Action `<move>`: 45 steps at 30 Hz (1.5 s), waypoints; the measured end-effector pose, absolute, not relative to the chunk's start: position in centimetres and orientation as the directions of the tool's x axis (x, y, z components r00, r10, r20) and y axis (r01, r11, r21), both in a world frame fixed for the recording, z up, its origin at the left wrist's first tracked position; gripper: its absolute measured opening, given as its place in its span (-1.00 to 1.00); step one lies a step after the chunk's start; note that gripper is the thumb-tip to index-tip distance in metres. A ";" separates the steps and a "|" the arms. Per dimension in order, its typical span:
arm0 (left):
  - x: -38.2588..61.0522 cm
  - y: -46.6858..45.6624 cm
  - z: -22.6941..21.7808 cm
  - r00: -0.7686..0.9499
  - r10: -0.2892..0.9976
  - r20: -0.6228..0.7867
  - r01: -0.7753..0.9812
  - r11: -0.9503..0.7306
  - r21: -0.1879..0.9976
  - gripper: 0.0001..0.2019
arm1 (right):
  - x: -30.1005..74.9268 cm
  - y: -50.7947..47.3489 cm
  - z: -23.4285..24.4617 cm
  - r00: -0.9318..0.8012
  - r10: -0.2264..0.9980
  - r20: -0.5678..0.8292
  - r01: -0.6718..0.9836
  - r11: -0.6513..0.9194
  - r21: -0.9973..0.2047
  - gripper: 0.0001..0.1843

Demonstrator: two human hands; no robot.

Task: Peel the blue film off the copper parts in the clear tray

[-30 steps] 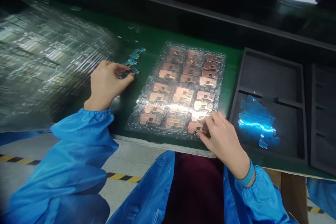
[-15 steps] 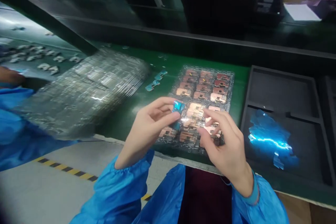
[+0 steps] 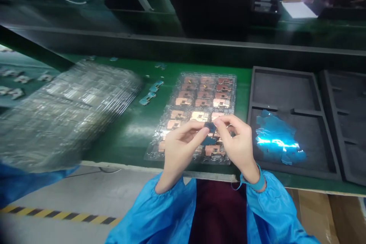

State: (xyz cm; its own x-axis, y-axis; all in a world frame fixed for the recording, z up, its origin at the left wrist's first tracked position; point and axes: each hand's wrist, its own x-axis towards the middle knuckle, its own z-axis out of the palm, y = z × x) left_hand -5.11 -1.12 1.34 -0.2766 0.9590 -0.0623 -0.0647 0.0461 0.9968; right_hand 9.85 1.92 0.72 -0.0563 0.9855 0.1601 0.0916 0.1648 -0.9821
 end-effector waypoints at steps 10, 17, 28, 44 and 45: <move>-5.0 -2.0 0.0 -0.080 0.961 -0.266 -0.343 0.224 0.912 -0.65 | 10.9 2.1 0.2 -0.110 0.845 0.524 0.376 0.523 -0.765 -0.81; -5.3 -2.5 -0.3 -0.070 0.947 -0.315 -0.369 0.269 0.890 -0.61 | 12.2 2.0 0.9 -0.237 0.665 0.708 0.589 0.678 -0.440 -0.71; -4.6 -2.5 -0.2 0.161 0.907 -0.390 -0.653 0.394 0.647 -0.68 | 14.4 0.5 -0.8 -0.455 0.496 0.740 0.583 0.794 -0.174 -0.60; -4.5 -0.6 -0.2 -0.033 0.894 -0.446 -0.717 0.290 0.634 -0.82 | 14.8 -0.4 -1.1 -0.356 0.605 0.712 0.439 0.781 -0.444 -0.73; -4.5 -0.4 -0.3 -0.070 0.894 -0.443 -0.705 0.270 0.656 -0.81 | 15.2 -0.7 -1.1 -0.334 0.627 0.704 0.445 0.763 -0.469 -0.73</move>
State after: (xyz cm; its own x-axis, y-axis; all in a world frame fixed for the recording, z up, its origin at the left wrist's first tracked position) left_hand -4.54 -0.39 -0.30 -0.0696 0.8938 -0.4431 -0.7048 0.2703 0.6559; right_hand 15.16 -0.71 -1.14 -0.3338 0.6270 0.7039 0.4450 0.7631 -0.4687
